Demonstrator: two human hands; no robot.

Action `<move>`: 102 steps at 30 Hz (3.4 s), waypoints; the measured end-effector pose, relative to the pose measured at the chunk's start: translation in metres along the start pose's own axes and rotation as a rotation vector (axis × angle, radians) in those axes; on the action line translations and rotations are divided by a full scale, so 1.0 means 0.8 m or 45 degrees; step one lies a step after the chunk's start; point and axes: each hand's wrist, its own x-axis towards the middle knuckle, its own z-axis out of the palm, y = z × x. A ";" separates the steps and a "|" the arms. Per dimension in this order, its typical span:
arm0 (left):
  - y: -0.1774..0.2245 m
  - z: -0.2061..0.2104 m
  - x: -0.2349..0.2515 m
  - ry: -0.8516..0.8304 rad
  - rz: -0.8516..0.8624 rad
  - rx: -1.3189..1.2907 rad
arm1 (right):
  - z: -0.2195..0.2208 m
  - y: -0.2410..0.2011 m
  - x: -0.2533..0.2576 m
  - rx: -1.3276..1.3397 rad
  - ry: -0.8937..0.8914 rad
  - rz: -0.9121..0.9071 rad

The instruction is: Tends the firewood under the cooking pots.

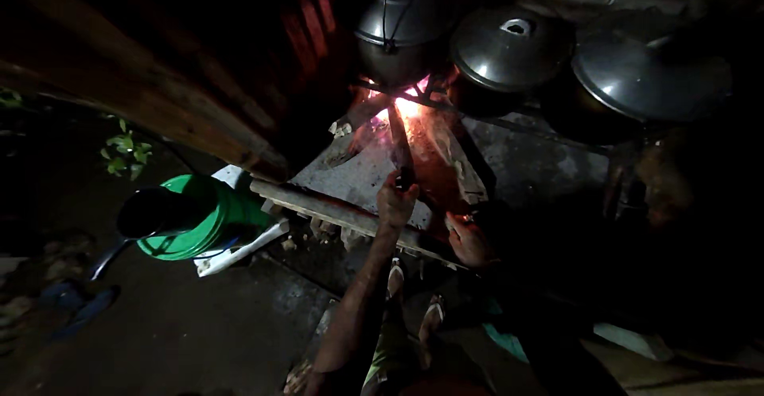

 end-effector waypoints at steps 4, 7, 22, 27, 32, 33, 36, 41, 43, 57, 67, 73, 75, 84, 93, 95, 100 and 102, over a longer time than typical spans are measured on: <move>0.001 0.002 0.001 -0.022 0.021 0.021 | 0.010 -0.002 0.011 -0.032 0.014 -0.094; 0.000 0.006 0.002 -0.013 0.025 -0.001 | -0.002 -0.028 0.047 -0.064 -0.066 0.004; -0.008 0.013 0.004 -0.041 0.000 -0.072 | -0.007 -0.019 0.030 0.014 0.067 0.159; -0.015 0.017 0.003 -0.029 0.023 -0.132 | -0.006 -0.012 0.023 0.048 0.096 0.147; -0.017 0.018 0.003 -0.037 0.029 -0.105 | -0.019 -0.028 0.075 0.041 0.095 0.126; -0.018 0.019 0.003 -0.035 0.037 -0.090 | -0.020 -0.029 0.081 0.053 0.100 0.122; -0.016 0.019 0.003 -0.019 0.029 -0.089 | -0.016 -0.022 0.068 0.077 0.124 0.107; -0.022 0.015 0.004 -0.041 0.028 -0.096 | 0.026 0.012 -0.004 0.149 0.433 -0.035; -0.025 0.017 0.003 -0.040 0.042 -0.095 | 0.047 0.032 -0.014 0.179 0.598 -0.151; -0.007 0.009 -0.001 -0.028 -0.007 -0.166 | -0.003 0.066 -0.033 0.304 0.204 -0.086; -0.020 0.018 0.002 -0.041 0.011 -0.251 | 0.016 -0.002 0.028 0.667 0.218 0.187; -0.054 0.024 0.012 -0.037 0.093 -0.100 | 0.054 0.033 -0.005 0.718 0.536 0.047; -0.072 0.032 0.017 -0.047 0.087 -0.013 | 0.043 0.031 -0.015 0.596 0.505 0.077; -0.076 0.066 0.025 0.011 0.060 0.266 | -0.003 -0.009 0.029 0.432 0.408 0.011; -0.087 0.065 0.026 0.025 0.161 0.260 | -0.012 -0.041 0.106 0.354 0.326 0.013; -0.094 0.064 0.027 0.034 0.179 0.221 | -0.022 -0.053 0.119 0.302 0.285 0.055; -0.097 0.060 0.029 0.069 0.162 0.129 | -0.030 -0.070 0.155 0.373 0.238 0.072; -0.098 0.057 0.030 0.065 0.159 0.112 | -0.026 -0.075 0.168 0.409 0.263 0.070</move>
